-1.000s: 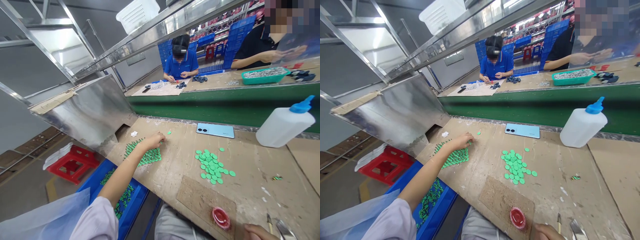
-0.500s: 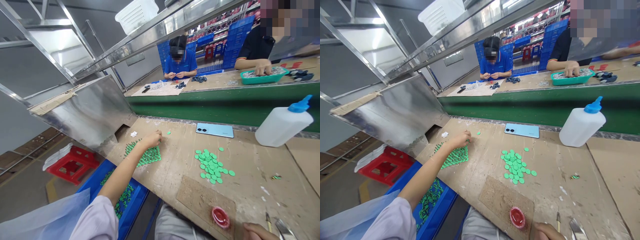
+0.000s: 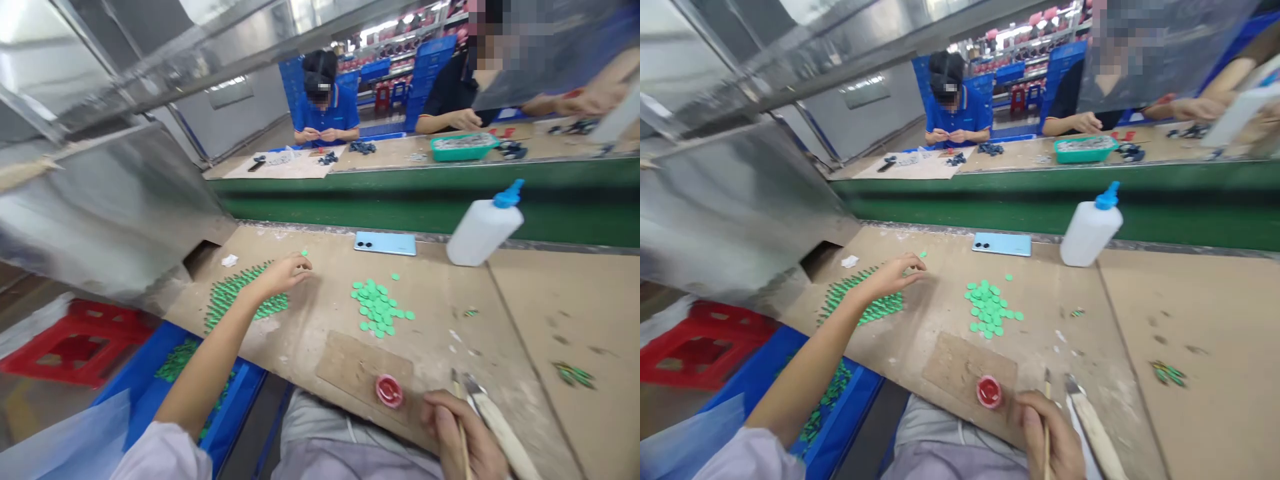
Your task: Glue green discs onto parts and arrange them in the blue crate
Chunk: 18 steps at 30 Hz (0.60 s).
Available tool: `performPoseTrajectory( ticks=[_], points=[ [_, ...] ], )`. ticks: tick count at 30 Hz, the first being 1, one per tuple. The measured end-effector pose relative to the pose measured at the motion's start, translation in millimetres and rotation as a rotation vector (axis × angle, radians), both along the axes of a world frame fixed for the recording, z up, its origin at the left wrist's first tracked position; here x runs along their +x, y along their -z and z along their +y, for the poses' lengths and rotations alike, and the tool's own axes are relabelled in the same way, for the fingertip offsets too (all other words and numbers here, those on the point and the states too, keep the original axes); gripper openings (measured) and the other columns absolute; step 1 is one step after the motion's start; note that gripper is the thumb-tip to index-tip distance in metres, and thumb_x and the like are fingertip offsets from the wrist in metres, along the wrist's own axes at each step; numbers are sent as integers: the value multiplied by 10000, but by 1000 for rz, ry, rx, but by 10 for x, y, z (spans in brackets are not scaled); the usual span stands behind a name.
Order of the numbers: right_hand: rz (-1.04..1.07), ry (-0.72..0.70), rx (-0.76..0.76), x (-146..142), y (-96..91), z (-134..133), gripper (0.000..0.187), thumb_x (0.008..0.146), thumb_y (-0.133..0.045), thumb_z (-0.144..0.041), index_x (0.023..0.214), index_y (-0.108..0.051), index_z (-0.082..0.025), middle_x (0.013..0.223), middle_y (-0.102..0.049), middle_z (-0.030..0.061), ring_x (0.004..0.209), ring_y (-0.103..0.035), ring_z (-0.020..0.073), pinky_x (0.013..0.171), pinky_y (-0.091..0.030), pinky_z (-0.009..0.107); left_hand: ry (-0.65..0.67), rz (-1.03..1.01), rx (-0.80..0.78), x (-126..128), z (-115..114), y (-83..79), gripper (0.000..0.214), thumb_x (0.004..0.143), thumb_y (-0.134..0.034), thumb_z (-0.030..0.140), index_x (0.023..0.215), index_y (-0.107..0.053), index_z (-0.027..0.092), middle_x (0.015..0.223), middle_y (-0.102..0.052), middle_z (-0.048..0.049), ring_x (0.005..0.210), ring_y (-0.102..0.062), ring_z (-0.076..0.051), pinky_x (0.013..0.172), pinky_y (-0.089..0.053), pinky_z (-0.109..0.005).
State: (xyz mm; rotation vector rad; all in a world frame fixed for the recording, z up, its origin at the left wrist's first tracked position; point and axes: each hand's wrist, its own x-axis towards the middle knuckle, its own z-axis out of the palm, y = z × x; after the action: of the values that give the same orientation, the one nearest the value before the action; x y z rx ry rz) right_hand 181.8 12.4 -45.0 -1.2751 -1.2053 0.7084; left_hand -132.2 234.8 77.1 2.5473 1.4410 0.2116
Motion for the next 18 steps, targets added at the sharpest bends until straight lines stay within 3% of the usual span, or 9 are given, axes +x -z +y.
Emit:
performPoseTrajectory(
  ticks=[5,9,12,15,18],
  points=[
    [24,-95,133,-48,-58,10,222,1042,-385,-260,1117,-595,-246,728,-652,6,562,-582,131,527,-516,249,145,-236,-44,657,-388,232,180,935,-533,223,1025,-685,190,1058,-677,-73,1034,-627,-218,957,-488,-365],
    [-264,-134,156,229,-267,39,276,1022,-409,-199,1231,-576,-265,901,-691,42,756,-652,161,671,-554,294,221,-275,-9,1042,-582,461,207,953,-531,252,1091,-678,203,1135,-647,-84,1123,-584,-239,1004,-481,-400],
    [-544,139,2,732,-417,143,238,994,-479,-293,1175,-618,-228,1050,-687,109,887,-662,224,796,-549,388,159,-242,34,1185,-565,575,292,944,-564,309,1202,-661,213,1308,-590,-116,1260,-512,-302,1082,-434,-485],
    [-783,424,-173,1264,-453,268,376,964,-450,-428,1123,-655,-156,1051,-663,186,918,-634,303,815,-522,476,96,-167,12,1275,-490,652,478,888,-653,438,1325,-614,246,1496,-455,-140,1421,-335,-412,1118,-365,-605],
    [-884,485,-256,1564,-378,369,483,937,-412,-481,1107,-674,-113,1060,-660,228,974,-611,345,847,-497,500,125,-133,-21,1342,-454,701,539,841,-713,472,1330,-616,267,1522,-432,-129,1439,-300,-416,1132,-340,-617]
  ],
)
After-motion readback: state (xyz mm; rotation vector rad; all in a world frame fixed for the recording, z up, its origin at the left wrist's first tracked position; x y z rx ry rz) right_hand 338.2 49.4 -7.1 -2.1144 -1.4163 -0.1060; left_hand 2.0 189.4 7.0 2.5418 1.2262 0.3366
